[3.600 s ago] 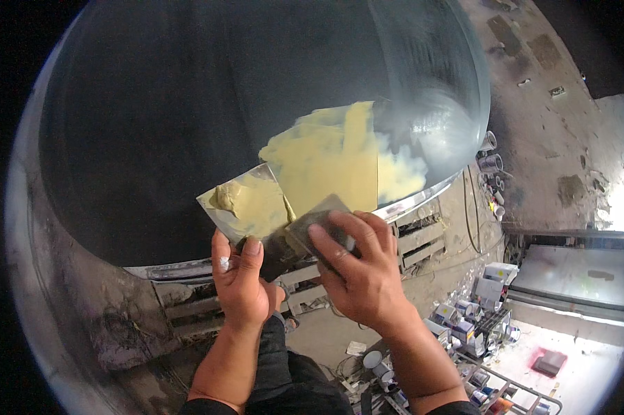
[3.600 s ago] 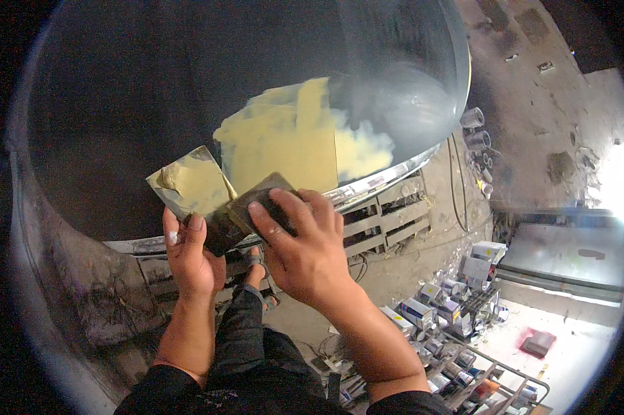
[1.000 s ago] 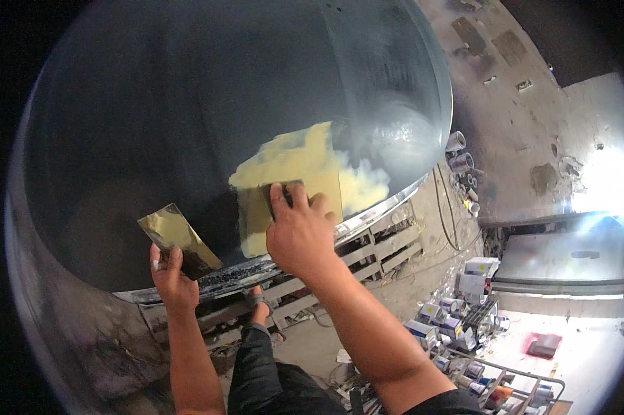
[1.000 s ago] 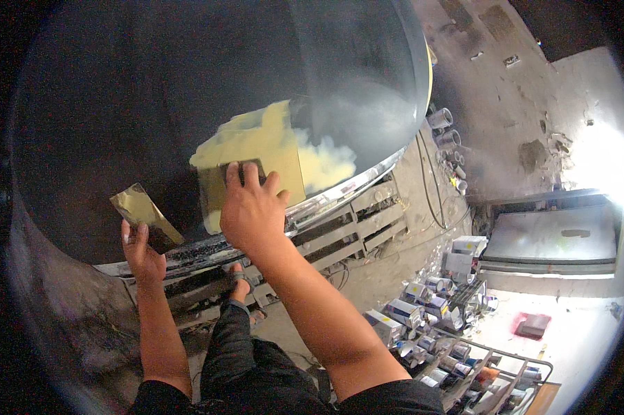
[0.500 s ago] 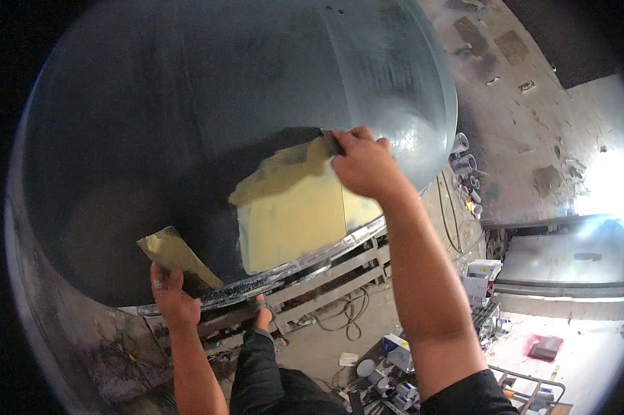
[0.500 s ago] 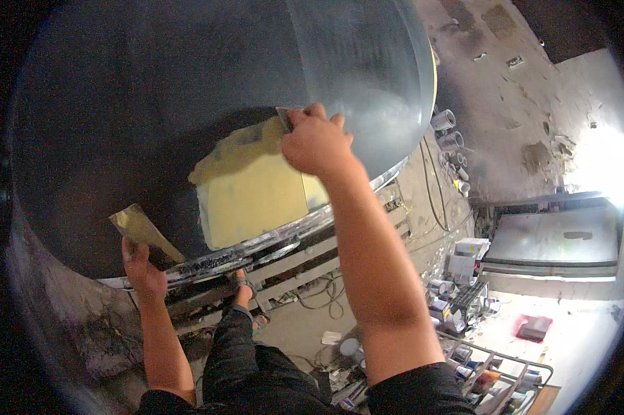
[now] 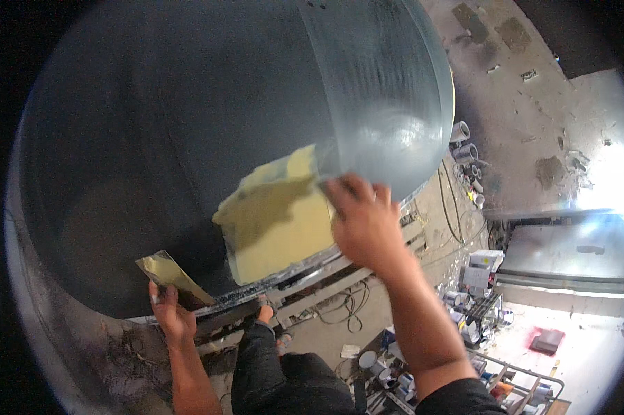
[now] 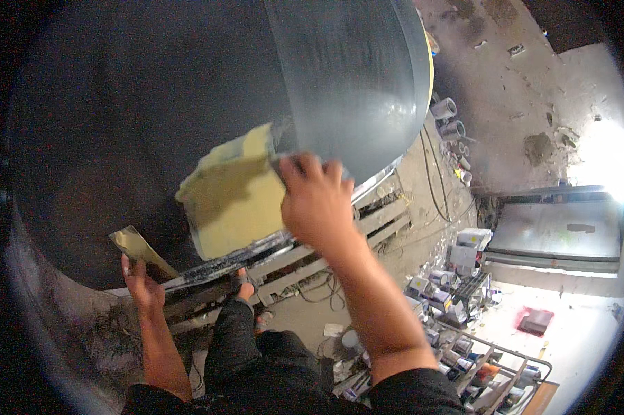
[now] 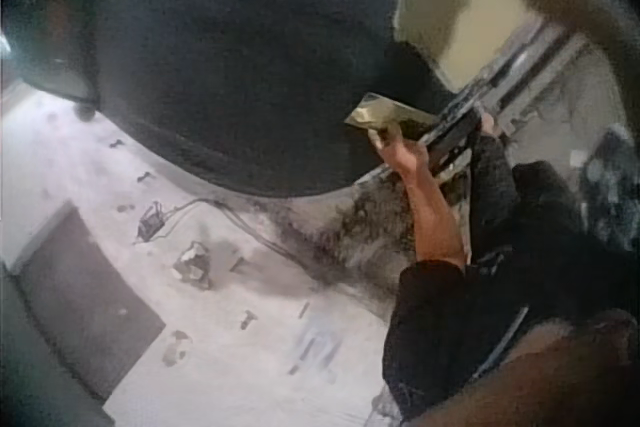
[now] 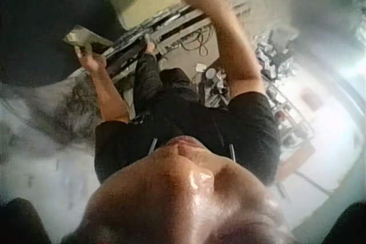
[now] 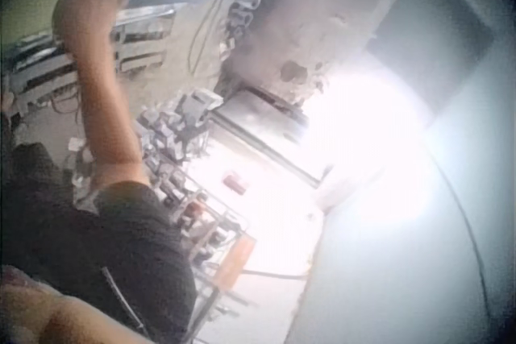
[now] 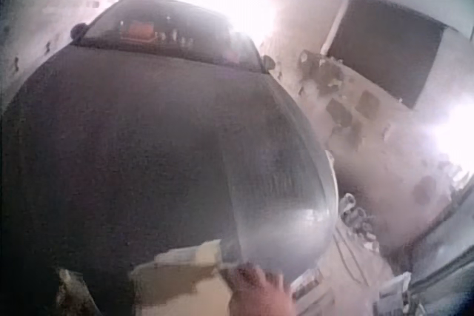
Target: The person applies body filler to the damaged hood and side panel of a car using a spreader and a mixing board. They scoop the filler material onto the spreader and smooth it across the vehicle surfaces.
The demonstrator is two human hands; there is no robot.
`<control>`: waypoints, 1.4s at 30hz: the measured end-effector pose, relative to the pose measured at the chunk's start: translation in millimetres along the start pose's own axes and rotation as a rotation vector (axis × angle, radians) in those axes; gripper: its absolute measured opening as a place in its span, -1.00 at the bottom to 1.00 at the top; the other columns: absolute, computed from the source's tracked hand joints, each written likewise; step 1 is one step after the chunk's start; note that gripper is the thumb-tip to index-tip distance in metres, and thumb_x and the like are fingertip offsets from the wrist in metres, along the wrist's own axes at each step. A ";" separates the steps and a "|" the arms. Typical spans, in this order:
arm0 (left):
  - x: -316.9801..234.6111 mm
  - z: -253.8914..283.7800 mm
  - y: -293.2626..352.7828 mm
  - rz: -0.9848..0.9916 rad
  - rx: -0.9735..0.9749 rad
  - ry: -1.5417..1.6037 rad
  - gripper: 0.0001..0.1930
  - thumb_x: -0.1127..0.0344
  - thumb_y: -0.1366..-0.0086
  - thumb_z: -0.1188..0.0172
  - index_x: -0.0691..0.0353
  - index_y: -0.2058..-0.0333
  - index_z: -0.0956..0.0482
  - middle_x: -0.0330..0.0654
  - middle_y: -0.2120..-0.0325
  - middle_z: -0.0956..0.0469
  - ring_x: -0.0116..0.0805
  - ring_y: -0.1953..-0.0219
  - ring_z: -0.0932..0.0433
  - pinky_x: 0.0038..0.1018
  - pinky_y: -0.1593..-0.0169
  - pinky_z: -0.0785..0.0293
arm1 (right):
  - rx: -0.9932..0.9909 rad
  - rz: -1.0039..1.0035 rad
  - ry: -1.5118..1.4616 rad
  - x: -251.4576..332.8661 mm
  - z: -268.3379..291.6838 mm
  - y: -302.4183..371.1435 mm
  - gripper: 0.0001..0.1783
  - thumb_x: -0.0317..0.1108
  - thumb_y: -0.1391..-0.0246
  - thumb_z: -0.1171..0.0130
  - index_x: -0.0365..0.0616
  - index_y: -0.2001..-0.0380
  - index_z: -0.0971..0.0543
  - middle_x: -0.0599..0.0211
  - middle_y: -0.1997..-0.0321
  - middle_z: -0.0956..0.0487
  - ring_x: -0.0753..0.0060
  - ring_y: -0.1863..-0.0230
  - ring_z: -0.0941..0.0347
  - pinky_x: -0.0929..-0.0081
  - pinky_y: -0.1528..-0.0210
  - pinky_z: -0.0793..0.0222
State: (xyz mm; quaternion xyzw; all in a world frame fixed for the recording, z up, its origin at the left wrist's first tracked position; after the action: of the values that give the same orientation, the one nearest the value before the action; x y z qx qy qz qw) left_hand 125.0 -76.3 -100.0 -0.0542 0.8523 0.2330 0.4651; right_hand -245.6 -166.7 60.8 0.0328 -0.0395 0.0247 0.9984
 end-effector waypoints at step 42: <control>27.1 -249.0 172.5 0.054 0.186 0.057 -0.68 0.47 -0.29 -0.06 0.32 -0.02 -0.33 -0.21 0.10 -0.46 -0.48 0.07 -0.40 -0.51 -0.05 -0.29 | -0.009 0.183 -0.844 -81.4 7.5 166.3 -0.47 -0.41 0.13 -0.25 -0.03 -0.03 -0.51 0.06 -0.08 -0.37 -0.04 -0.08 -0.26 0.18 -0.13 -0.20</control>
State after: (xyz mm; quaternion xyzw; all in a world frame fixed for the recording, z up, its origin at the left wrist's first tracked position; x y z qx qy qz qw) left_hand -134.7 -31.6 51.9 0.0056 0.8842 0.1635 0.4375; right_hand -335.9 -5.3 72.2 0.0322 -0.4471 0.0974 0.8886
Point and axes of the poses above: each hand's wrist, its own y-axis away from the middle knuckle, its own z-axis out of the back of the hand, x = y × z, the point moved 7 cm from there along -y, towards the middle knuckle
